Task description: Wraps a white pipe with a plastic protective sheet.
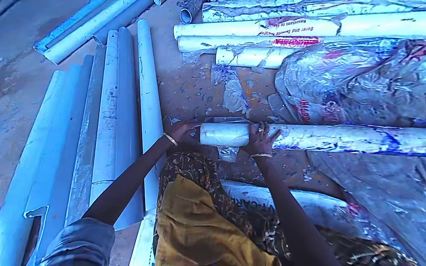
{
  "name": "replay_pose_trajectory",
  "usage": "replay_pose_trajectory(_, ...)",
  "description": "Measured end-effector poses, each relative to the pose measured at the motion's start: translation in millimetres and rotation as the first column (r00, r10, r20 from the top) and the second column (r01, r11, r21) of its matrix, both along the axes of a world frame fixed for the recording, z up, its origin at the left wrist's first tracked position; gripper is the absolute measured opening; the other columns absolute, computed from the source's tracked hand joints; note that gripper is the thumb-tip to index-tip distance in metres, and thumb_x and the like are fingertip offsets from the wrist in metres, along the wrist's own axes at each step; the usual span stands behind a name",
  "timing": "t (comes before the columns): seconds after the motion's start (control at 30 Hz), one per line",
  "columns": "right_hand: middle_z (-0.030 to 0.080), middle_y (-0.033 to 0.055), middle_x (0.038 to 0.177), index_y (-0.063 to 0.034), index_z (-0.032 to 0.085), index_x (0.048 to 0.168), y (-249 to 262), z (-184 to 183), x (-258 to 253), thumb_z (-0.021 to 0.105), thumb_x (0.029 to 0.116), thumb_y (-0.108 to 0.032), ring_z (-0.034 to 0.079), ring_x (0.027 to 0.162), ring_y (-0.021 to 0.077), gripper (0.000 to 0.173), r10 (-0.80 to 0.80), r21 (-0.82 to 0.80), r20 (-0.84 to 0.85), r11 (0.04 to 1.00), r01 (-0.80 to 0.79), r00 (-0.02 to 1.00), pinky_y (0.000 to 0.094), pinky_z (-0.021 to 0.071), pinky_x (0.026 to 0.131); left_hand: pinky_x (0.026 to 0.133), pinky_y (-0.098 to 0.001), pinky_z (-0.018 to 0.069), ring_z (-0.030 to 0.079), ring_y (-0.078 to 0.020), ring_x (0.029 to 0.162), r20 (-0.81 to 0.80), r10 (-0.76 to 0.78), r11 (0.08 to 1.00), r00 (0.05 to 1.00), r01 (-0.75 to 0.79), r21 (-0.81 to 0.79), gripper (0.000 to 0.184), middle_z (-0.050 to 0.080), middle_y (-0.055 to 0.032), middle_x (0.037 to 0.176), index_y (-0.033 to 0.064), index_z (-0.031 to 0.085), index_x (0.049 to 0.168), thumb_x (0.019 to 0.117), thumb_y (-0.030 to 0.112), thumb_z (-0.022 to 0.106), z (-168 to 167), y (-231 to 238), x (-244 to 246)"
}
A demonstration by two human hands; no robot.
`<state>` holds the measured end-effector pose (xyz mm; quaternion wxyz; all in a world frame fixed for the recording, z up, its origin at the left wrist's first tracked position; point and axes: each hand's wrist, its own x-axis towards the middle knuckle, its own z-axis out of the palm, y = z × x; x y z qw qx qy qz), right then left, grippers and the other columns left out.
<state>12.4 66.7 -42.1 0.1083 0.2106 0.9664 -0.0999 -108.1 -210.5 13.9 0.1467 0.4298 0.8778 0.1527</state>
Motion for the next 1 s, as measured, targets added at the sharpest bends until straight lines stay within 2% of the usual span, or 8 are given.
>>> replay_pose_trajectory(0.07,0.027,0.0253,0.165,-0.0142,0.04,0.157,0.0,-1.1,0.3,0.089,0.0724,-0.042,0.015,0.156,0.0453,0.102,0.0,-0.008,-0.01,1.0,0.0,1.0,0.0796,-0.0016,0.114,0.114,-0.0512,0.0421,0.055,-0.0374,0.137,-0.025,-0.053,0.998,0.998,0.054,0.038,0.039,0.055,-0.0202,0.149,0.0,0.062,0.139,0.1001,0.0,0.06,-8.2,-1.2,-2.9)
replay_pose_trajectory(0.17,0.027,0.0251,0.165,-0.0138,0.039,0.158,-0.9,0.0,0.8,0.09,0.0726,-0.041,0.014,0.156,0.0448,0.103,-0.006,-0.015,-0.005,1.0,0.006,1.0,0.0787,-0.0021,0.114,0.113,-0.0491,0.0445,0.056,-0.0361,0.136,-0.034,-0.14,0.989,0.99,0.142,0.039,0.033,0.053,-0.0182,0.152,-0.0016,0.066,0.134,0.101,0.001,0.059,-16.9,8.9,-9.8)
replay_pose_trajectory(0.3,0.027,0.0249,0.165,-0.0144,0.04,0.158,-0.2,-0.6,0.9,0.09,0.0721,-0.04,0.015,0.156,0.0448,0.103,-0.01,-0.021,-0.028,1.0,0.009,1.0,0.079,-0.0017,0.114,0.106,-0.0536,0.0486,0.064,-0.0393,0.125,-0.014,-0.161,0.982,0.987,0.159,-0.101,0.027,0.062,-0.0205,0.142,-0.0062,0.068,0.124,0.1047,0.003,0.052,-13.1,28.5,-8.4)
replay_pose_trajectory(0.43,0.028,0.0252,0.165,-0.0152,0.041,0.157,0.8,-6.7,3.6,0.089,0.0722,-0.04,0.016,0.155,0.0463,0.101,-0.002,-0.015,-0.069,1.0,0.001,0.998,0.0794,-0.0018,0.114,0.091,-0.0573,0.0547,0.069,-0.0457,0.108,-0.131,-0.164,0.967,0.978,0.133,-0.216,0.026,0.066,-0.0275,0.125,-0.009,0.064,0.124,0.1053,0.001,0.049,-15.0,38.9,-9.0)
replay_pose_trajectory(0.53,0.027,0.0261,0.165,-0.016,0.04,0.158,-0.9,-10.3,6.0,0.087,0.076,-0.039,0.015,0.156,0.046,0.098,-0.004,-0.009,-0.074,1.0,0.004,0.997,0.079,-0.002,0.114,0.09,-0.0589,0.0544,0.069,-0.0492,0.104,-0.211,-0.065,0.993,0.975,0.042,-0.11,0.03,0.067,-0.0324,0.113,-0.0132,0.062,0.12,0.1087,0.01,0.047,-18.7,53.7,-22.0)
replay_pose_trajectory(0.7,0.03,0.0271,0.164,-0.0164,0.041,0.158,-8.6,-21.8,20.1,0.085,0.0786,-0.038,0.02,0.154,0.0475,0.093,-0.004,0.064,-0.167,0.998,0.015,0.986,0.0806,0.0023,0.113,0.1,-0.0617,0.0469,0.063,-0.0463,0.12,-0.123,0.138,0.963,0.983,-0.162,-0.215,0.035,0.063,-0.0289,0.131,-0.0079,0.056,0.135,0.1098,0.013,0.044,-12.5,110.4,-42.4)
replay_pose_trajectory(0.87,0.039,0.03,0.158,-0.0157,0.048,0.154,-14.1,-38.3,30.8,0.087,0.0744,-0.03,0.032,0.149,0.0505,0.09,0.014,0.161,-0.274,0.986,0.031,0.962,0.0827,0.0089,0.111,0.108,-0.0612,0.0415,0.057,-0.0424,0.131,-0.011,0.369,0.886,0.929,-0.356,-0.296,0.032,0.062,-0.0271,0.134,-0.0056,0.061,0.129,0.1075,0.016,0.05,-46.7,138.7,-77.8)
replay_pose_trajectory(1.0,0.039,0.0298,0.158,-0.0156,0.049,0.154,-11.2,-38.7,29.2,0.087,0.0741,-0.031,0.03,0.15,0.0504,0.09,0.028,0.154,-0.279,0.988,0.016,0.96,0.0827,0.0074,0.111,0.108,-0.0629,0.041,0.055,-0.043,0.132,0.167,0.541,0.829,0.824,-0.488,-0.273,0.035,0.06,-0.0278,0.137,-0.0066,0.061,0.129,0.1075,0.02,0.052,-62.0,151.7,-84.7)
